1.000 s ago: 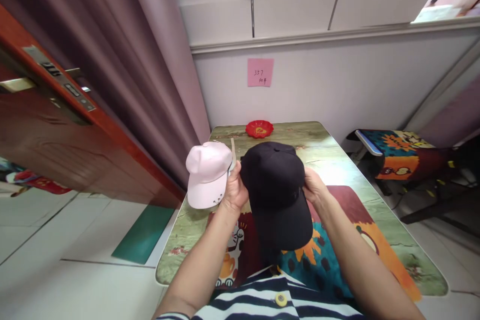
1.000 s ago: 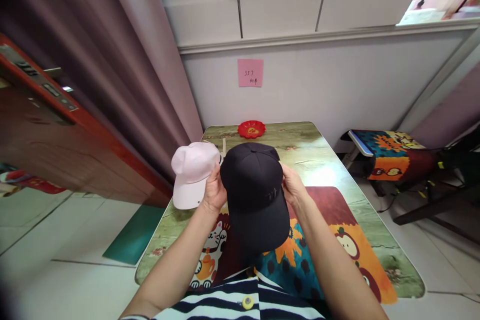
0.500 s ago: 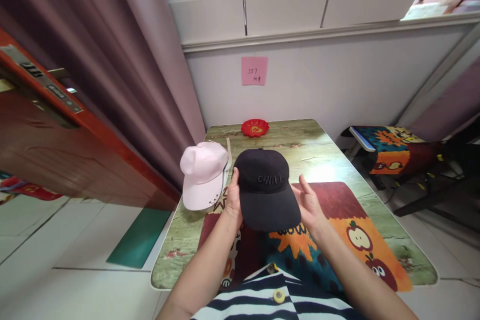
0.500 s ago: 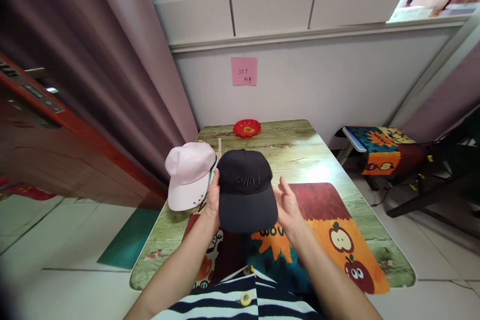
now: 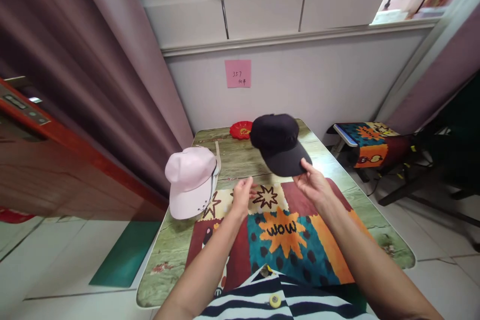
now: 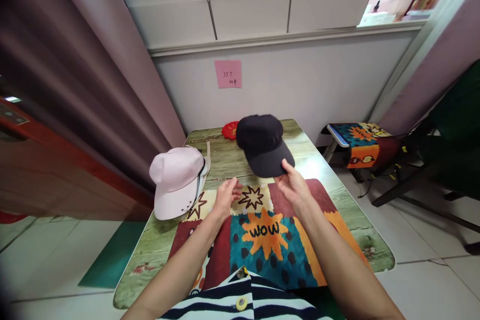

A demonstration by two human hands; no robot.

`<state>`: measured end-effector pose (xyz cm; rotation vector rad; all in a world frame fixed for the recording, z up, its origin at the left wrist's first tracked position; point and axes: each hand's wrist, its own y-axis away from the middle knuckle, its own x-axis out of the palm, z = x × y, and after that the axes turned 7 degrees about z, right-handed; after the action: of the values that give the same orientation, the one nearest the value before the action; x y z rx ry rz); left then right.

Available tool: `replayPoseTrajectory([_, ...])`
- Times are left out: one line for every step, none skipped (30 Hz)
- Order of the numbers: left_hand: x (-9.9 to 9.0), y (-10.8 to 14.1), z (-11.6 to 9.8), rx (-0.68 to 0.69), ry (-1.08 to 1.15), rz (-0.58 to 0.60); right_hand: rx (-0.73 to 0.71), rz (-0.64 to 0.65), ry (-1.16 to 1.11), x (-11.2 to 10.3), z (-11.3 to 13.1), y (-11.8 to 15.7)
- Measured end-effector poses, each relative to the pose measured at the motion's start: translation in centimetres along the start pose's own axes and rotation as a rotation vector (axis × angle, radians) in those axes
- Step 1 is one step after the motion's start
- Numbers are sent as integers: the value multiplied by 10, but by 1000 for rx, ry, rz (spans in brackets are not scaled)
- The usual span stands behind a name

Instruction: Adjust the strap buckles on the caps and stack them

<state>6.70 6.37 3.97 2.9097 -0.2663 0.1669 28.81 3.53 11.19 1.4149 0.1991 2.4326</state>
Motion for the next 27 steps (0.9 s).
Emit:
replayPoseTrajectory([-3,4,11,10,-77,-3,-54,0,8,-3,11,-15])
replayPoseTrajectory([-6,10,21,16,-122,2,-108,-12,25,-7,20,-29])
replayPoseTrajectory([-9,15,29,27,-149,17,-153,-32,43,-14,28,-43])
replayPoseTrajectory([-11,21,35,47,-178,41,-182,-67,62,-22,33,-54])
replayPoseTrajectory([-14,25,40,84,-232,66,-196,-120,80,-33,37,-64])
replayPoseTrajectory([-16,29,42,133,-300,92,-194,-173,100,-45,39,-71])
replayPoseTrajectory([-18,32,43,183,-373,115,-190,-217,113,-58,39,-76])
replayPoseTrajectory([-19,33,43,226,-440,132,-183,-257,123,-71,38,-79])
replayPoseTrajectory([-20,34,43,257,-491,141,-173,-294,131,-84,37,-80])
replayPoseTrajectory([-20,34,42,273,-518,141,-162,-330,137,-97,35,-79])
replayPoseTrajectory([-20,34,41,282,-534,139,-148,-361,141,-108,33,-78])
replayPoseTrajectory([-20,34,40,289,-544,137,-137,-388,144,-119,32,-76])
replayPoseTrajectory([-20,34,39,295,-551,136,-129,-412,148,-128,32,-74])
replayPoseTrajectory([-20,33,39,300,-558,134,-129,-432,152,-135,32,-72])
replayPoseTrajectory([-19,33,39,302,-562,132,-136,-451,158,-141,33,-71])
replayPoseTrajectory([-19,33,39,303,-566,132,-149,-467,165,-146,35,-71])
replayPoseTrajectory([-19,34,39,303,-569,132,-165,-483,174,-151,37,-72])
replayPoseTrajectory([-19,34,39,304,-572,133,-183,-498,184,-154,39,-73])
replayPoseTrajectory([-19,34,39,305,-576,134,-201,-513,195,-157,41,-74])
replayPoseTrajectory([-19,34,39,305,-579,135,-220,-529,207,-159,41,-75])
replayPoseTrajectory([-19,34,39,304,-579,135,-237,-549,219,-161,42,-77])
replayPoseTrajectory([-19,34,39,301,-577,134,-255,-572,231,-162,41,-78])
replayPoseTrajectory([-19,35,39,297,-575,132,-274,-596,243,-163,39,-79])
replayPoseTrajectory([-19,35,38,294,-573,131,-294,-620,253,-164,37,-80])
replayPoseTrajectory([-19,35,38,292,-572,129,-316,-643,262,-164,35,-80])
replayPoseTrajectory([-19,35,38,294,-574,127,-340,-665,271,-164,32,-81])
replayPoseTrajectory([-19,36,38,297,-577,125,-367,-685,281,-164,30,-81])
